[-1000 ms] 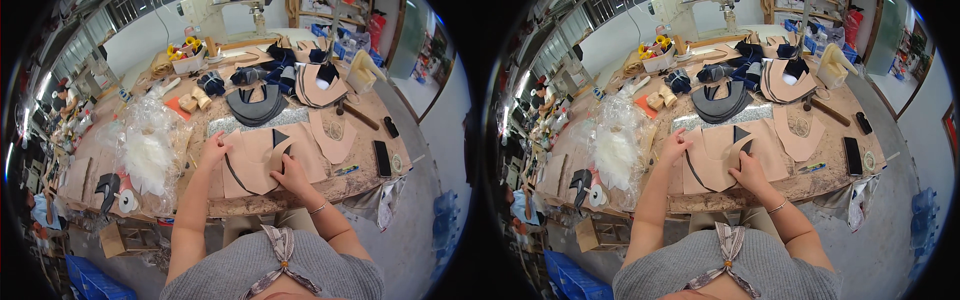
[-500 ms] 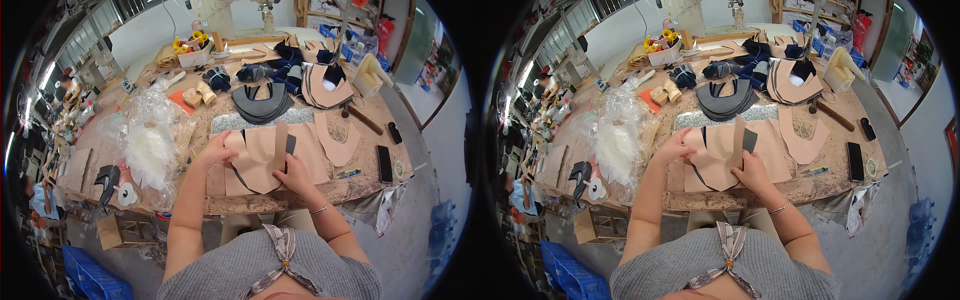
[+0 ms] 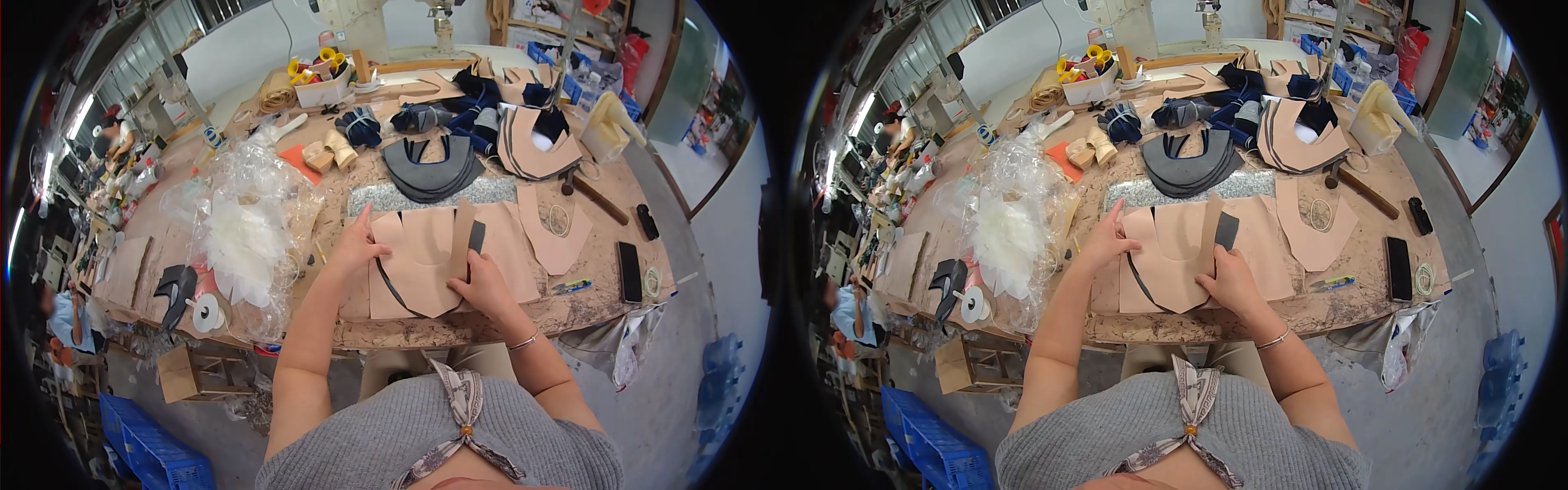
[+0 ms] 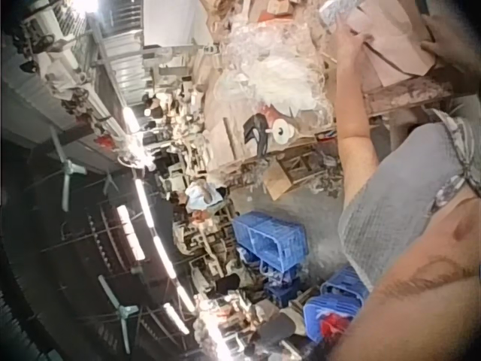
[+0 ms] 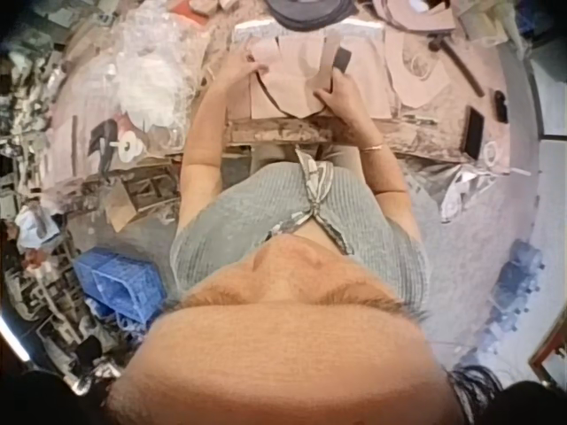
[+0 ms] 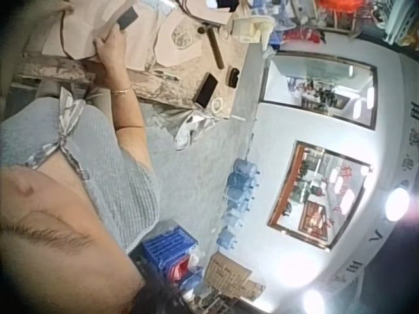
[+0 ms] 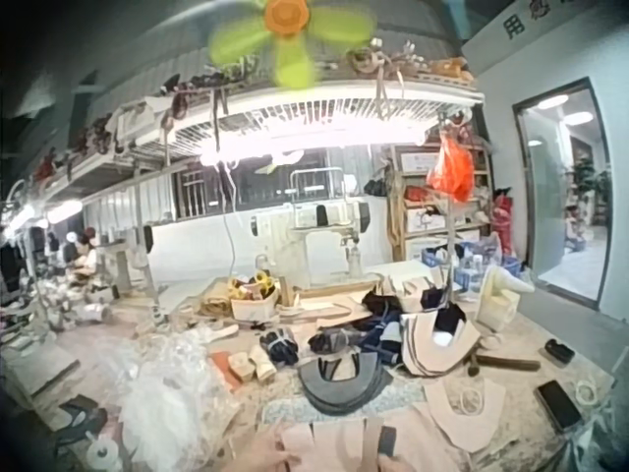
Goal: The person assembles shoe components by hand, placing white foam inserts into dark grey U-shaped pieces and smoothing them with a yellow tool. They then place black strips onto beige leather pieces and press them down. The person handles multiple units of these parts, stacking them on the table.
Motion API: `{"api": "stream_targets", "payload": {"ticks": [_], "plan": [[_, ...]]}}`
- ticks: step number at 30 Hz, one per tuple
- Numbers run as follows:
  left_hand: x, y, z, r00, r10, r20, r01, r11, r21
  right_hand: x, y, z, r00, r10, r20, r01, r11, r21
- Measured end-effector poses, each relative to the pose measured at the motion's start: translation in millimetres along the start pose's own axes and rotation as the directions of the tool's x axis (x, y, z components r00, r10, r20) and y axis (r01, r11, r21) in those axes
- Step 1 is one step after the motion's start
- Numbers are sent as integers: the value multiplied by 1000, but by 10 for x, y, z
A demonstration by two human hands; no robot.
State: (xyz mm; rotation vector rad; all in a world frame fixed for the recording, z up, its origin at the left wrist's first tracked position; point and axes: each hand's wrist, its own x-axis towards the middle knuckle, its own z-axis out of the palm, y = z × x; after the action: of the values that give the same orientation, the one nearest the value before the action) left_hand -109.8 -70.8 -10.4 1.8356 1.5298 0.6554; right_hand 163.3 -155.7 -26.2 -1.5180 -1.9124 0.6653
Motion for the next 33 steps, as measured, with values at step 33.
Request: {"api": "stream_targets", "payload": {"ticks": [33], "plan": [[-29,49,229,938,246,-244,-77,834,547,10,-46,-25,1000,1,5,-1,999,-53]]}}
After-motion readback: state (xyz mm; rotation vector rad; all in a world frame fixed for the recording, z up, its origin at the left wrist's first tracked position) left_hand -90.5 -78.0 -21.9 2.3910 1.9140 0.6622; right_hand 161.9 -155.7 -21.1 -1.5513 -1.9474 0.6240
